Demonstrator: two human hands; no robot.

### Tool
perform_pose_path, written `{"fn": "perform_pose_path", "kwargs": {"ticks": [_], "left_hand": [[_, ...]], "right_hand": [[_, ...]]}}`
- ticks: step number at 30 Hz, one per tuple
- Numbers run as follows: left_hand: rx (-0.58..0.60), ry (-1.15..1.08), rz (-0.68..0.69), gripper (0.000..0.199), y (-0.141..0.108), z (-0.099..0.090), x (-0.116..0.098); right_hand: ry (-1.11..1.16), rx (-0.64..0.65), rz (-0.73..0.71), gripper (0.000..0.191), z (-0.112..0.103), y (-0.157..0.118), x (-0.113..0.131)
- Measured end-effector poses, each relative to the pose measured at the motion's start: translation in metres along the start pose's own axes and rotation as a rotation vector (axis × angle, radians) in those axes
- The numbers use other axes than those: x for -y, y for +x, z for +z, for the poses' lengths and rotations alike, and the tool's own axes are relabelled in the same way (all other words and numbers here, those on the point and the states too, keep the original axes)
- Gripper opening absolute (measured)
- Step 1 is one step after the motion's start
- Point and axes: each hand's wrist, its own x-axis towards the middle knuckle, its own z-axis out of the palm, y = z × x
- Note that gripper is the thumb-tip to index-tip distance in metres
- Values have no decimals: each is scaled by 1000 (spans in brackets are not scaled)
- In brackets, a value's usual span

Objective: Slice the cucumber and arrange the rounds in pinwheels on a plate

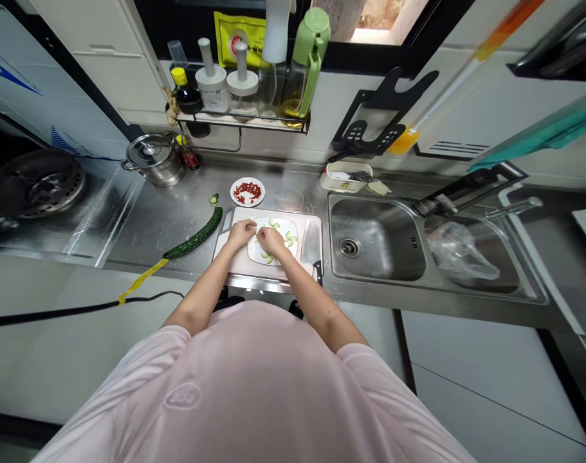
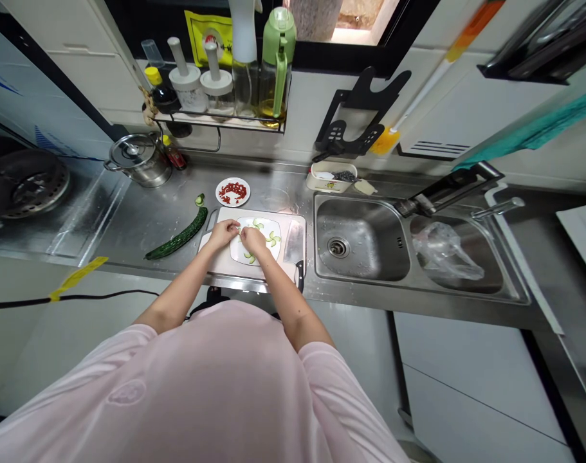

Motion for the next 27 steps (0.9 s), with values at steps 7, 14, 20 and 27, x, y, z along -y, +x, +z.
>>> {"fn": "perform_pose_path", "kwargs": {"ticks": [7,14,20,27], "left_hand": [[-65,164,98,24,-6,0,0],[-11,222,108,21,-10,-1,3],[-16,232,95,22,-10,0,5],[-20,207,114,22,-12,0,10]], "right_hand": [[-21,-13,16,23,3,-3,3],[-11,-36,41,21,6,-5,5],[-11,-35,49,22,7,-7,7],[-19,-68,29,21,10,-12,6]]}}
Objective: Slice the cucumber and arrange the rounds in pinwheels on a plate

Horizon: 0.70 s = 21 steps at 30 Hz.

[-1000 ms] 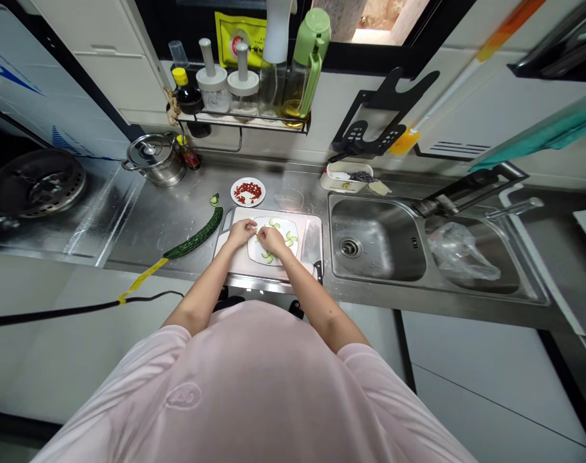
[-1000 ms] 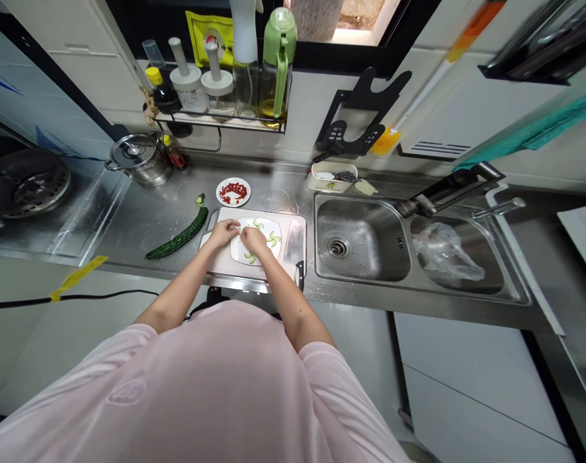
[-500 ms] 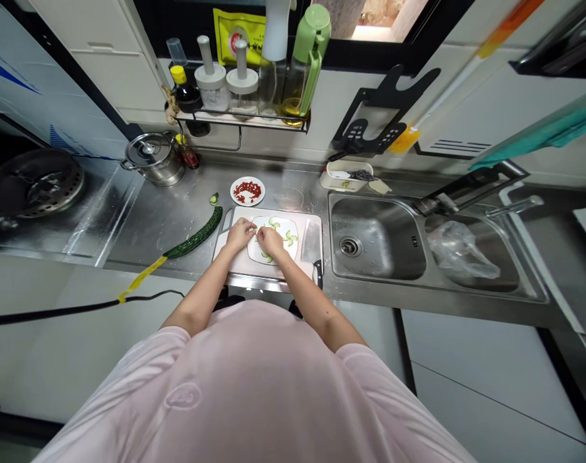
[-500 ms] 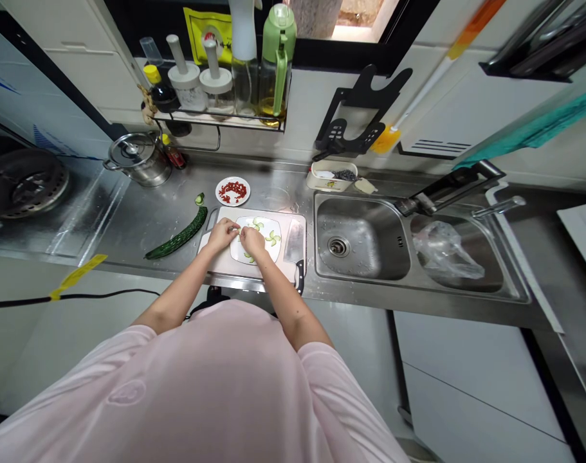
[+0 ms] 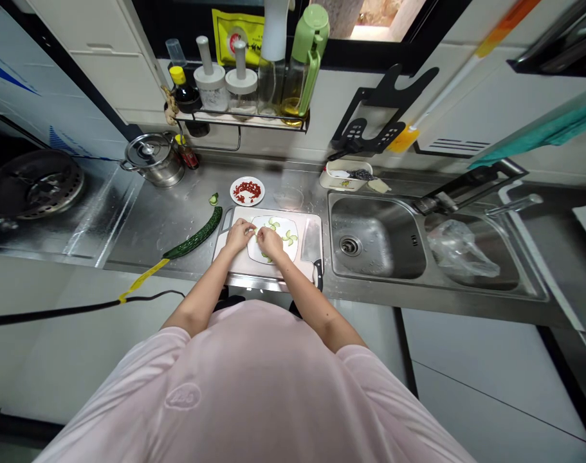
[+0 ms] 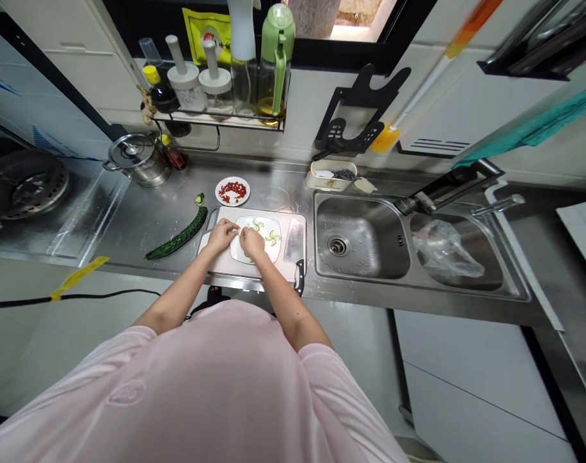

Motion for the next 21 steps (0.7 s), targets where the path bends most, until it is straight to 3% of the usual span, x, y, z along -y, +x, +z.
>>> {"fn": "perform_pose_path", "kwargs": {"ticks": [21], "left_hand": [[8,-29,-23,23,1,1,1]], "right_hand": [[-35,25,109,22,4,-3,9]]}}
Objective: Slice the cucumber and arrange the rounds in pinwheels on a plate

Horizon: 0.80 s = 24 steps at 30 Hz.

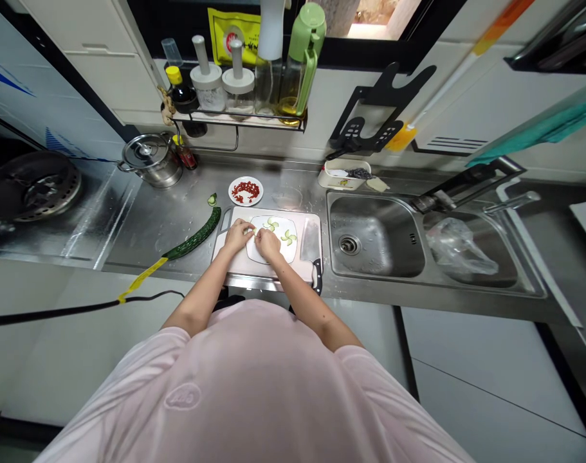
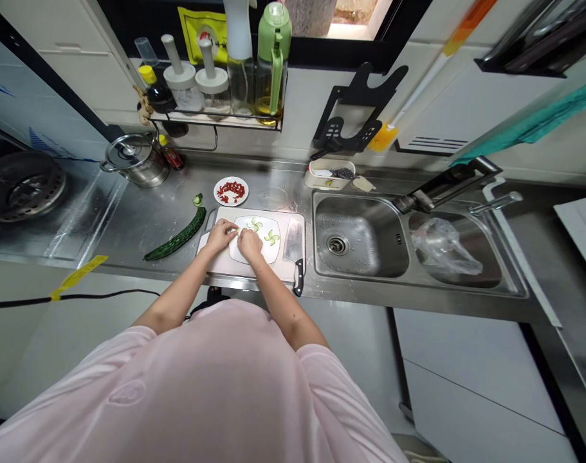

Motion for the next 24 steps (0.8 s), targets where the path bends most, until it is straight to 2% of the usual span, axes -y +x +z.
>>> {"fn": "perform_pose_path", "kwargs": {"ticks": [10,18,24], "left_hand": [[16,-2,-4,23,0,-1,-2],[-38,-48,-6,24,0,0,1],[-29,-33,-8,24,0,0,-2]], "right_hand": [[25,18,9,22,-2,1,0],[66,-20,-13,19,-1,0,-4],[42,-15,-36,19,-3,-3,-3]]}}
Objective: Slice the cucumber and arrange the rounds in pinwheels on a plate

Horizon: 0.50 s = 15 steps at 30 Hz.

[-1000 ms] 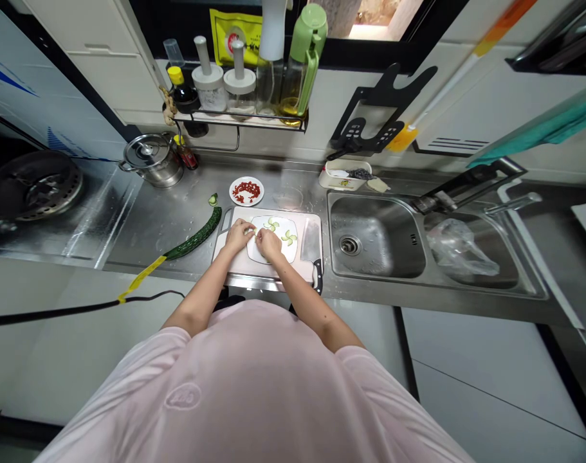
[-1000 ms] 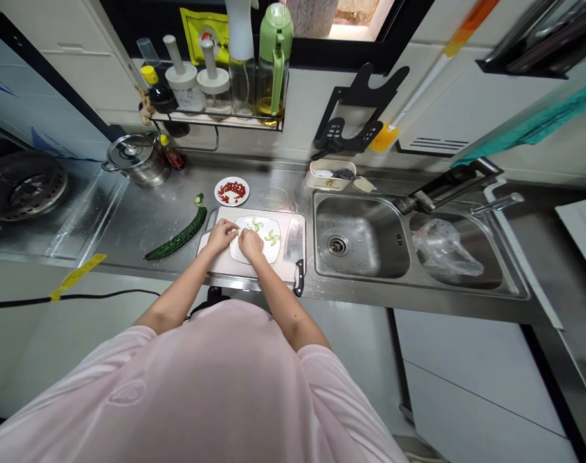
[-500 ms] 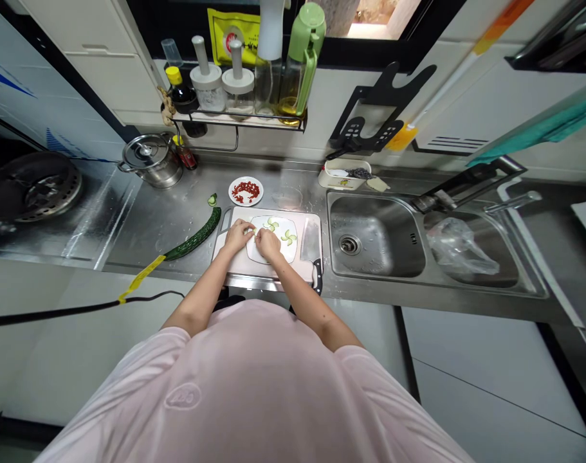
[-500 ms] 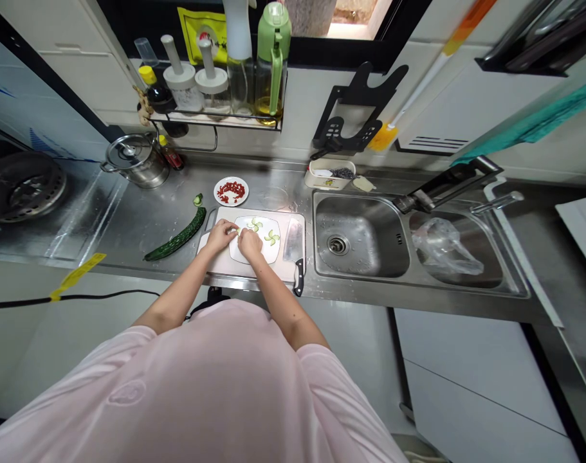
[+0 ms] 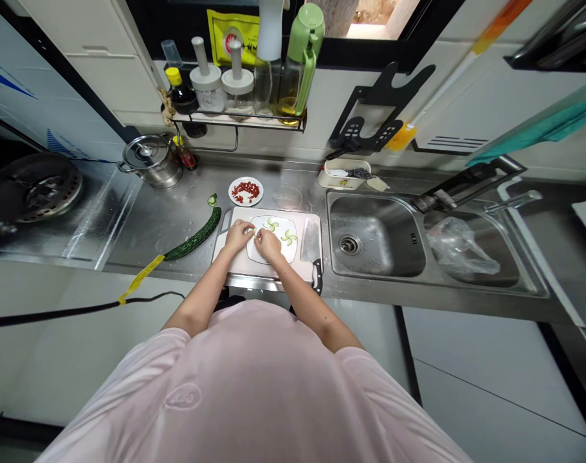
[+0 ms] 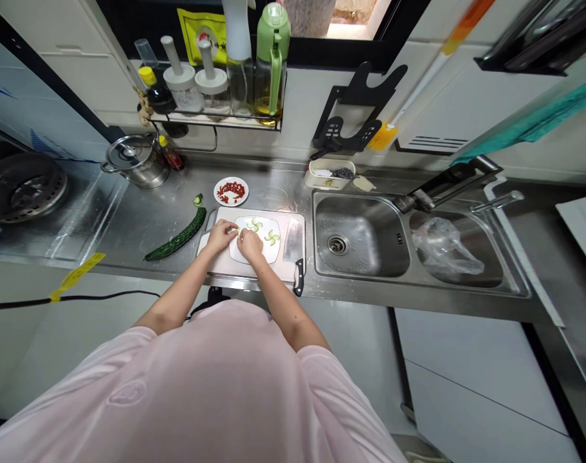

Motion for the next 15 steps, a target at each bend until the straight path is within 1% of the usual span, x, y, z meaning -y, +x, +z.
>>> {"fn": "perform_pose_path", "kwargs": {"ticks": [8,15], "left_hand": [[14,14,-18,25,0,1,0],[15,20,7,25,0,-1,-1]], "right_hand": [[-36,19,5,21,-2,-2,3],[-46,24,21,21,-6,-3,6]]}}
